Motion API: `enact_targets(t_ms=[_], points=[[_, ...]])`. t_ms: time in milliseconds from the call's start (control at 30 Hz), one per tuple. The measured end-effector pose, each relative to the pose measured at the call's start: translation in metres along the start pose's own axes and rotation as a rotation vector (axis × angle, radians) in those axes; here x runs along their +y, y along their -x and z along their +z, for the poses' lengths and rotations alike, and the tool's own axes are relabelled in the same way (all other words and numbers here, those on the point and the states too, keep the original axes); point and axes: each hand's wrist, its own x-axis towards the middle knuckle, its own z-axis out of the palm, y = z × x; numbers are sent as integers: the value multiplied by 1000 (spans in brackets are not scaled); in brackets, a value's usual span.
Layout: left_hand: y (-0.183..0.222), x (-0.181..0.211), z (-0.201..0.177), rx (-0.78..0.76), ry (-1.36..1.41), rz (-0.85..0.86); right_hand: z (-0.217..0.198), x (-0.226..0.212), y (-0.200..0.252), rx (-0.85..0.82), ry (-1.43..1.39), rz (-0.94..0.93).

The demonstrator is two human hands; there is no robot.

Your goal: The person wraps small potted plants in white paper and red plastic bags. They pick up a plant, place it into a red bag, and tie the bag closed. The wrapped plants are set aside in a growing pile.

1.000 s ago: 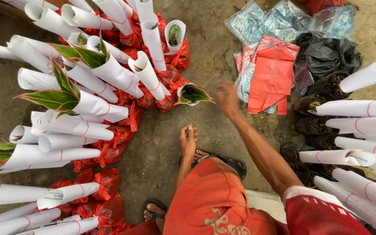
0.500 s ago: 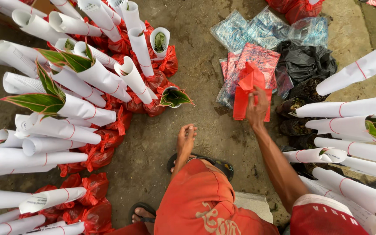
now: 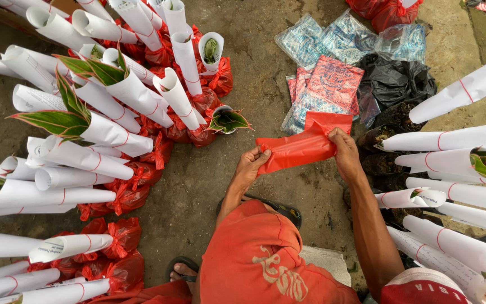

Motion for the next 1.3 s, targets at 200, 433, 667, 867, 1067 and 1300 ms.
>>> enact_targets(t_ms=[200,433,667,867,1067,1300], points=[[5,3,9,186,-330,161,60,-17,32,231,799,-387],[7,-3,21,79,-136,108,131,-12,62,-334,64,41],[11,8,11,181,-298,270,117,-3,62,-46,-131,75],[22,31,31,235,-488,182,123,-8,68,-83,142,-33],[22,36,36,246,-559,138,124,-11,69,-104,390,-119],[17,18,26,145,-492,128,120,3,67,-116,228,-7]])
